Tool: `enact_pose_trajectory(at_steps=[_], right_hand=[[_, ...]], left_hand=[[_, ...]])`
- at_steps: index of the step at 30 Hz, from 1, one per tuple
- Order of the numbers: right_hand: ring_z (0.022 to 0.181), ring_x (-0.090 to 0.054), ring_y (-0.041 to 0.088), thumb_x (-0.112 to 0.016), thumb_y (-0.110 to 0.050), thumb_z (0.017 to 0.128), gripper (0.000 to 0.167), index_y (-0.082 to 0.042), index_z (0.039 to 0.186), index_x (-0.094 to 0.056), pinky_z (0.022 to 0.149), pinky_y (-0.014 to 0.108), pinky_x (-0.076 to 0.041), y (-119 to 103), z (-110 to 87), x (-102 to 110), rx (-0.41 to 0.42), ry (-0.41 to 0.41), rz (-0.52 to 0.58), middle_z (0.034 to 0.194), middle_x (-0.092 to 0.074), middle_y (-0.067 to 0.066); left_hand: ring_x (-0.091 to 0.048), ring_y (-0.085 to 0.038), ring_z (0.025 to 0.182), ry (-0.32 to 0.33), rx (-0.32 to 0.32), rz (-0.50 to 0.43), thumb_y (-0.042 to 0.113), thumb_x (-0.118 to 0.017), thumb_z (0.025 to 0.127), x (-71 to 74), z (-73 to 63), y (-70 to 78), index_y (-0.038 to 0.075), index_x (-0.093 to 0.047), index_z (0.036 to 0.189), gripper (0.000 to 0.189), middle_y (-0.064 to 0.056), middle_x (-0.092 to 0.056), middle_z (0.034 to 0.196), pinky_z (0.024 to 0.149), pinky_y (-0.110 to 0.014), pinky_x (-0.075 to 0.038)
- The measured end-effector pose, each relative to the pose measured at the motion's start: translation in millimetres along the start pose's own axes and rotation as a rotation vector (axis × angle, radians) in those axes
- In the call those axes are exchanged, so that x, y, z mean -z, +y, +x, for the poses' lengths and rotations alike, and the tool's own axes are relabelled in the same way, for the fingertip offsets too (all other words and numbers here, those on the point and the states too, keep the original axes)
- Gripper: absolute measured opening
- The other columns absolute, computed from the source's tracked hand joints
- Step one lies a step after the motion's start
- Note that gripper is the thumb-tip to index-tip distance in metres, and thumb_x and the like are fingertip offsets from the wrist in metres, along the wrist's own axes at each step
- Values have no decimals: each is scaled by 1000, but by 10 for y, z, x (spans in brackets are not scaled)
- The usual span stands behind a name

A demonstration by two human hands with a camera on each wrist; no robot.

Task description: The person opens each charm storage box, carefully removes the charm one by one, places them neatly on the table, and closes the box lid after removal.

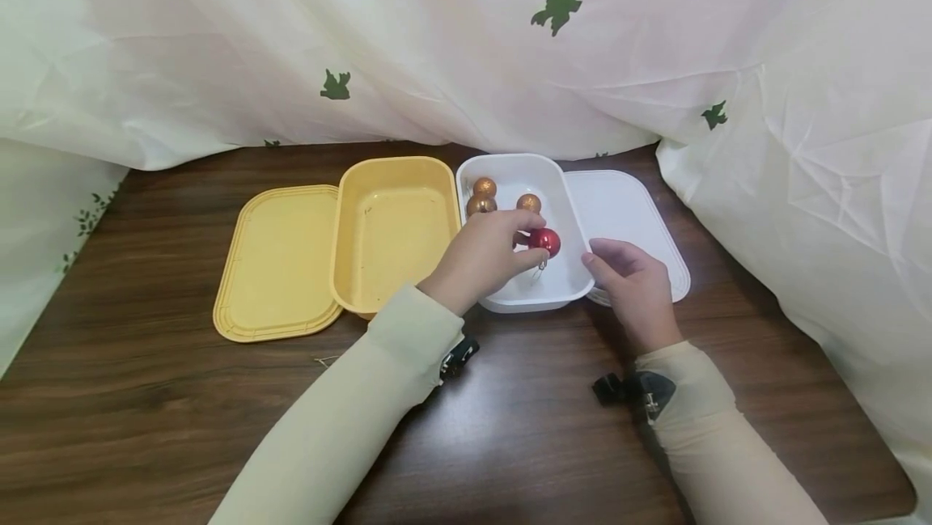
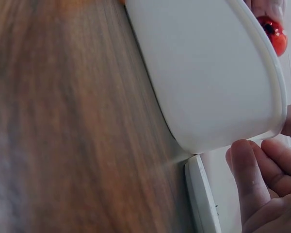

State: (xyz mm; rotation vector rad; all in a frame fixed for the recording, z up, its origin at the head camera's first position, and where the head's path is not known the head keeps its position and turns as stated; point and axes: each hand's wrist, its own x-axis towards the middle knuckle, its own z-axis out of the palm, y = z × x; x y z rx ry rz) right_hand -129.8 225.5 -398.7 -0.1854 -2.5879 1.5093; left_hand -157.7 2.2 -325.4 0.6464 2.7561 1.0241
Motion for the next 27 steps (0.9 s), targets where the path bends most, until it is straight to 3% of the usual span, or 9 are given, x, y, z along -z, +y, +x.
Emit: enact_pose_trajectory(at_steps=[6, 13, 18, 23, 27], right_hand=[[112, -63, 19, -72, -33, 94, 43, -3, 124, -69, 92, 24, -49, 19, -5, -4, -11, -1, 18, 120, -70, 12], [116, -62, 23, -71, -37, 94, 46, -3, 124, -69, 99, 38, -48, 10, -2, 6, -9, -21, -5, 122, -70, 12], [117, -62, 25, -71, -38, 94, 46, -3, 124, -69, 101, 43, -48, 0, -2, 14, -2, -23, -9, 122, -70, 13], [115, -62, 23, -71, -37, 94, 45, -3, 123, -70, 97, 35, -48, 11, -9, 12, 3, -13, -6, 121, -70, 12], [113, -63, 21, -71, -35, 94, 43, -3, 123, -70, 93, 27, -48, 23, 2, 21, 13, -12, 12, 120, -70, 12]], left_hand=[[-67, -11, 104, 8, -34, -29, 29, -76, 92, 14, -146, 5, 16, -69, 128, 39, 3, -73, 115, 87, -26, -53], [-66, -14, 105, 34, -40, -91, 28, -77, 91, 0, -323, -26, 16, -70, 127, 38, 3, -72, 116, 91, -30, -53], [-69, -12, 103, 75, -50, -190, 26, -79, 89, -63, -423, -65, 14, -71, 123, 37, 3, -73, 114, 92, -27, -53], [-70, -10, 102, 113, -84, -297, 21, -82, 86, -120, -552, -109, 12, -72, 121, 38, 0, -73, 114, 91, -23, -54], [-70, -9, 101, 110, -93, -301, 21, -82, 86, -141, -677, -150, 13, -72, 121, 37, 1, -73, 114, 90, -22, -54]])
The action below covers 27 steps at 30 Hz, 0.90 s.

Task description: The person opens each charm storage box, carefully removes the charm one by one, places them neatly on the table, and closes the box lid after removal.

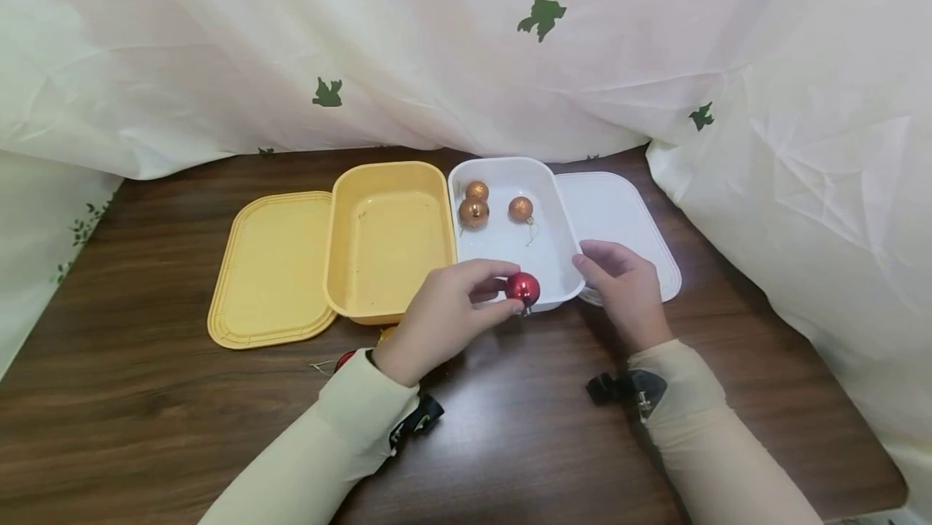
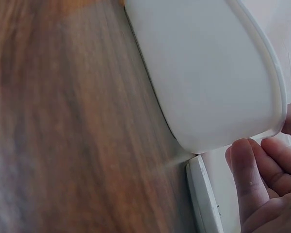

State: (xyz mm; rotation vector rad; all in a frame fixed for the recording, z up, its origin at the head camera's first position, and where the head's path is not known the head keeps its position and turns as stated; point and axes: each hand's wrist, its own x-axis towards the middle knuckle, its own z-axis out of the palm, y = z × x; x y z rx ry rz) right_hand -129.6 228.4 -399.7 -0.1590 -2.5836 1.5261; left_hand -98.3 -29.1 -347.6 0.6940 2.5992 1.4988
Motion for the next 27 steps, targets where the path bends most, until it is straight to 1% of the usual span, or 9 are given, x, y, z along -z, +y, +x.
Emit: enact_pose_trajectory(at_steps=[3, 7, 12, 15, 18, 20, 23, 27], right_hand=[[111, -63, 19, -72, -35, 94, 42, -3, 122, -70, 92, 25, -48, 13, 9, -10, 3, 3, 4, 119, -71, 11], [110, -62, 18, -72, -34, 94, 41, -4, 121, -70, 92, 24, -47, 25, 14, -10, 7, 12, 0, 118, -71, 11], [114, -62, 21, -72, -35, 94, 43, -3, 122, -70, 95, 29, -47, 29, 6, -13, -1, 5, -2, 120, -70, 11], [115, -62, 21, -72, -35, 94, 42, -4, 122, -70, 96, 31, -48, 30, 13, -16, -6, 10, 0, 120, -70, 11], [113, -63, 21, -72, -33, 94, 41, -4, 121, -70, 95, 31, -48, 27, 20, -16, -3, 16, 1, 119, -71, 11], [113, -63, 21, -72, -34, 94, 41, -4, 121, -70, 96, 33, -48, 20, 19, -13, -2, 16, -3, 119, -71, 10], [114, -62, 22, -72, -35, 94, 42, -3, 122, -70, 98, 39, -48, 6, 8, -9, -7, 9, 0, 120, -70, 11], [115, -62, 24, -71, -37, 94, 44, -3, 122, -69, 99, 42, -48, -7, -14, -5, -16, 1, -4, 121, -70, 12]], left_hand=[[-70, -10, 99, -14, -15, 20, 21, -81, 86, 17, -108, -24, 13, -72, 120, 36, 2, -73, 112, 89, -23, -54], [-67, -6, 98, -45, -57, 41, 18, -82, 86, 9, -219, -43, 14, -72, 118, 34, 4, -73, 110, 89, -25, -54], [-65, -3, 102, -100, -82, 66, 18, -80, 88, -26, -313, -71, 16, -72, 118, 31, 6, -72, 111, 90, -23, -54], [-65, -3, 104, -128, -105, 100, 18, -79, 88, -36, -341, -100, 17, -72, 116, 29, 7, -72, 111, 91, -23, -53], [-64, -3, 103, -137, -143, 164, 18, -79, 88, -48, -353, -145, 18, -71, 113, 26, 9, -71, 109, 91, -23, -53], [-64, -3, 102, -138, -155, 201, 19, -80, 88, -57, -355, -170, 19, -70, 111, 24, 10, -70, 107, 91, -25, -53], [-64, -3, 99, -145, -150, 263, 23, -79, 89, -76, -365, -199, 20, -70, 110, 23, 10, -70, 105, 90, -27, -54], [-65, -6, 97, -160, -139, 305, 25, -78, 90, -106, -391, -225, 18, -71, 110, 23, 9, -70, 103, 88, -28, -54]])
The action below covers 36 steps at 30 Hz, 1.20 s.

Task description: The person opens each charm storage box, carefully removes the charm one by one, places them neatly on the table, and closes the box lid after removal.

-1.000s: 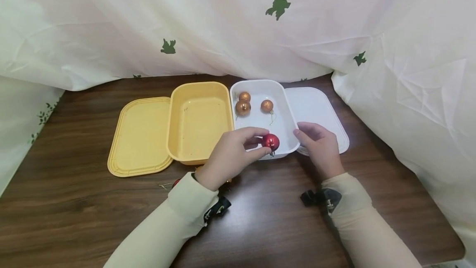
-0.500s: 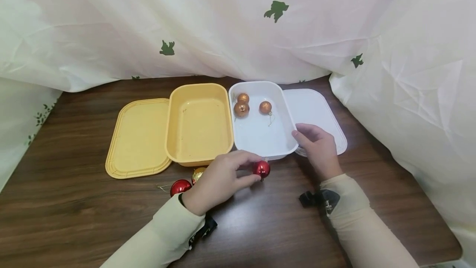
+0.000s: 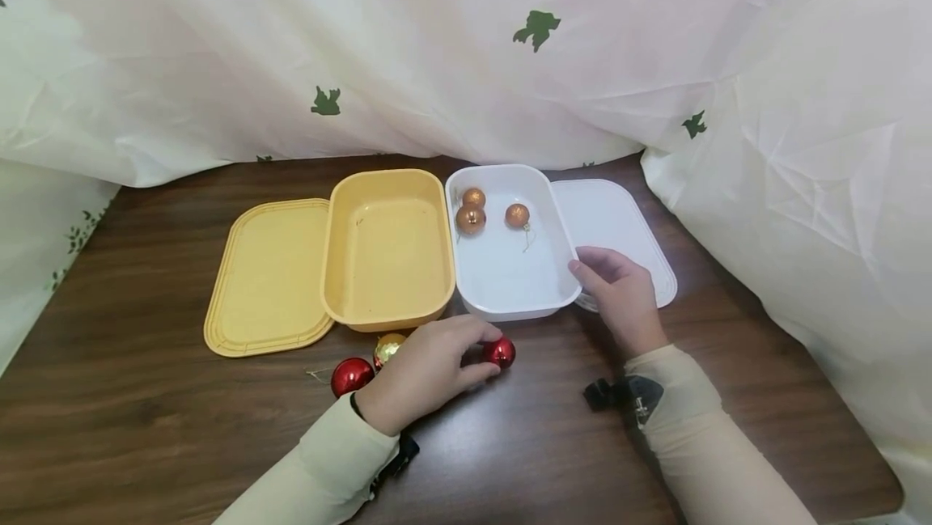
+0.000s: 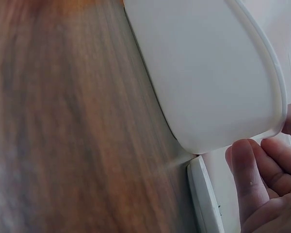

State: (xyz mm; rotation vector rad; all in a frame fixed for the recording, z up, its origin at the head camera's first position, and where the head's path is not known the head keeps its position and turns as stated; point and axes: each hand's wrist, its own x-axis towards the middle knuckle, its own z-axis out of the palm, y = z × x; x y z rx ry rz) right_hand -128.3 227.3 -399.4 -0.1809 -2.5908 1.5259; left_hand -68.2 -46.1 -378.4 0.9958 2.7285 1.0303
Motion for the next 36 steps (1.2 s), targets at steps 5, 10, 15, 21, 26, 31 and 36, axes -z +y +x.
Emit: enact_pose_trajectory(at_steps=[5, 10, 15, 21, 26, 31, 36], right_hand=[[115, -62, 23, -72, -35, 94, 44, -3, 123, -69, 98, 37, -48, 3, -7, -6, -3, -2, 5, 121, -70, 12], [116, -61, 24, -71, -34, 94, 43, -2, 123, -69, 100, 41, -47, 5, -14, -9, -6, -6, 12, 122, -69, 13], [117, -61, 25, -72, -33, 94, 43, -1, 123, -68, 102, 45, -47, 23, -12, -13, -4, -8, 21, 122, -69, 14], [118, -61, 25, -72, -33, 94, 43, -1, 123, -68, 103, 46, -47, 26, 0, -12, 7, -5, 24, 123, -69, 14], [117, -61, 26, -72, -33, 94, 43, -1, 123, -68, 103, 46, -47, 28, -1, -13, 6, -6, 27, 123, -69, 14], [115, -63, 22, -73, -32, 94, 41, -2, 122, -69, 99, 38, -49, 36, 11, -17, 15, 0, 22, 121, -70, 12], [114, -63, 22, -73, -33, 94, 41, -3, 122, -70, 96, 31, -49, 40, 15, -14, 17, 0, 18, 121, -70, 11]], left_hand=[[-64, -6, 92, 2, -16, 64, 27, -78, 90, -14, -22, 6, 19, -71, 109, 22, 10, -69, 101, 84, -27, -54], [-63, -5, 90, -21, -1, 114, 28, -78, 90, -19, -19, 8, 20, -72, 108, 21, 11, -69, 99, 83, -28, -54], [-64, -6, 92, -46, 25, 149, 29, -77, 90, -19, -4, 8, 20, -71, 109, 22, 10, -69, 100, 84, -29, -54], [-65, -8, 95, -56, 40, 182, 29, -76, 91, -21, 26, 0, 19, -71, 111, 24, 8, -71, 103, 85, -30, -54], [-65, -9, 93, -61, 54, 197, 30, -76, 91, -24, 45, -4, 18, -71, 112, 24, 7, -71, 103, 83, -31, -54], [-65, -8, 89, -65, 62, 218, 30, -76, 91, -19, 52, -5, 19, -71, 110, 22, 8, -70, 99, 78, -31, -55], [-66, -10, 93, -68, 72, 223, 28, -75, 92, -18, 59, -9, 17, -71, 112, 23, 6, -71, 102, 82, -33, -55]])
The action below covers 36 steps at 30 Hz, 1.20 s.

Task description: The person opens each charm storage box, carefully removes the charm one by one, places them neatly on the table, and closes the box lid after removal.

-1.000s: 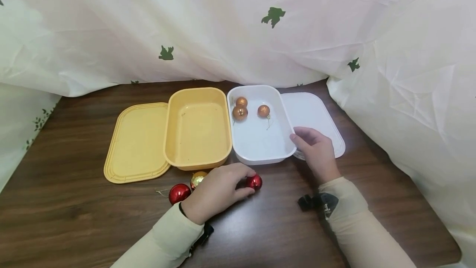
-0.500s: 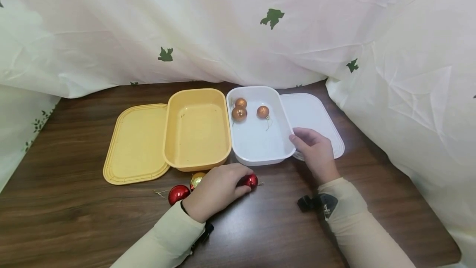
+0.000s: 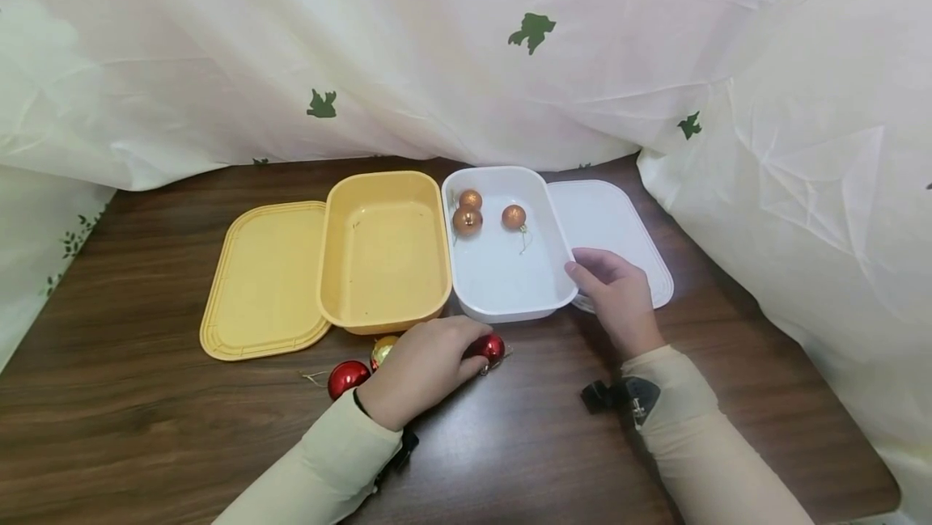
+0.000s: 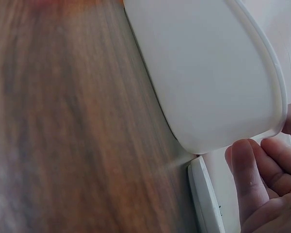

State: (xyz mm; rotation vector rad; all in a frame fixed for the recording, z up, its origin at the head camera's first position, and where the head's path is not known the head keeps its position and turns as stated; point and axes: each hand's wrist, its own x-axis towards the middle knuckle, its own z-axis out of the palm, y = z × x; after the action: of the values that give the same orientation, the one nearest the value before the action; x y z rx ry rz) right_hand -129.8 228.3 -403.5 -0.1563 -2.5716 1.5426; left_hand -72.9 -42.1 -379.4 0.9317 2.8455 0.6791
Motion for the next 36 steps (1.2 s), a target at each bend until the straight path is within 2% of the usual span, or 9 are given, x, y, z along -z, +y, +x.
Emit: enact_pose_trajectory(at_steps=[8, 12, 15, 20, 24, 29, 33, 36], right_hand=[[115, -62, 22, -72, -33, 94, 41, -2, 122, -69, 97, 32, -49, 3, -1, 2, 3, -5, 0, 121, -70, 11], [115, -62, 23, -72, -34, 94, 42, -2, 121, -69, 100, 40, -48, -2, -5, 4, -5, -6, 5, 121, -70, 12], [116, -62, 24, -72, -34, 94, 43, -2, 121, -69, 101, 44, -48, -7, -7, 7, -4, -6, 6, 121, -70, 13], [115, -62, 23, -72, -33, 94, 42, -2, 121, -70, 100, 42, -48, -4, 2, 2, 1, -4, 6, 120, -70, 12], [115, -63, 22, -73, -33, 94, 41, -2, 121, -70, 100, 40, -48, -5, 8, -1, 6, -4, 8, 120, -71, 11], [116, -62, 23, -73, -31, 94, 40, -2, 121, -70, 101, 44, -47, -7, 8, -2, 14, -7, 18, 120, -70, 12], [116, -62, 24, -72, -32, 94, 41, -2, 121, -70, 102, 45, -47, -5, 9, -1, 13, -12, 16, 120, -70, 12], [115, -63, 24, -72, -34, 94, 42, -3, 121, -70, 100, 44, -49, -7, 5, 3, -5, -18, 10, 120, -70, 12]], left_hand=[[-66, -10, 94, 4, 8, -19, 28, -74, 93, 2, 2, -14, 16, -71, 113, 24, 5, -71, 102, 83, -33, -55], [-66, -10, 95, 20, 3, -41, 28, -74, 93, 8, -5, -13, 15, -71, 115, 26, 5, -71, 103, 85, -33, -55], [-65, -10, 94, 41, -10, -74, 27, -74, 93, 21, -9, -7, 15, -71, 114, 24, 5, -71, 102, 85, -33, -55], [-65, -9, 96, 67, -24, -140, 27, -74, 93, 77, -16, 12, 16, -71, 115, 25, 6, -71, 104, 86, -34, -55], [-67, -10, 100, 76, -9, -218, 28, -75, 93, 125, -28, 23, 15, -72, 117, 28, 4, -73, 109, 88, -33, -56], [-69, -11, 96, 145, 4, -304, 23, -77, 90, 206, -41, 35, 11, -73, 116, 29, 1, -74, 108, 86, -31, -57], [-70, -12, 91, 218, -19, -335, 18, -77, 90, 261, -16, 30, 9, -73, 116, 27, -2, -74, 106, 85, -33, -57], [-69, -11, 86, 240, -6, -354, 17, -76, 91, 312, 24, 30, 9, -73, 115, 26, -2, -74, 106, 82, -34, -58]])
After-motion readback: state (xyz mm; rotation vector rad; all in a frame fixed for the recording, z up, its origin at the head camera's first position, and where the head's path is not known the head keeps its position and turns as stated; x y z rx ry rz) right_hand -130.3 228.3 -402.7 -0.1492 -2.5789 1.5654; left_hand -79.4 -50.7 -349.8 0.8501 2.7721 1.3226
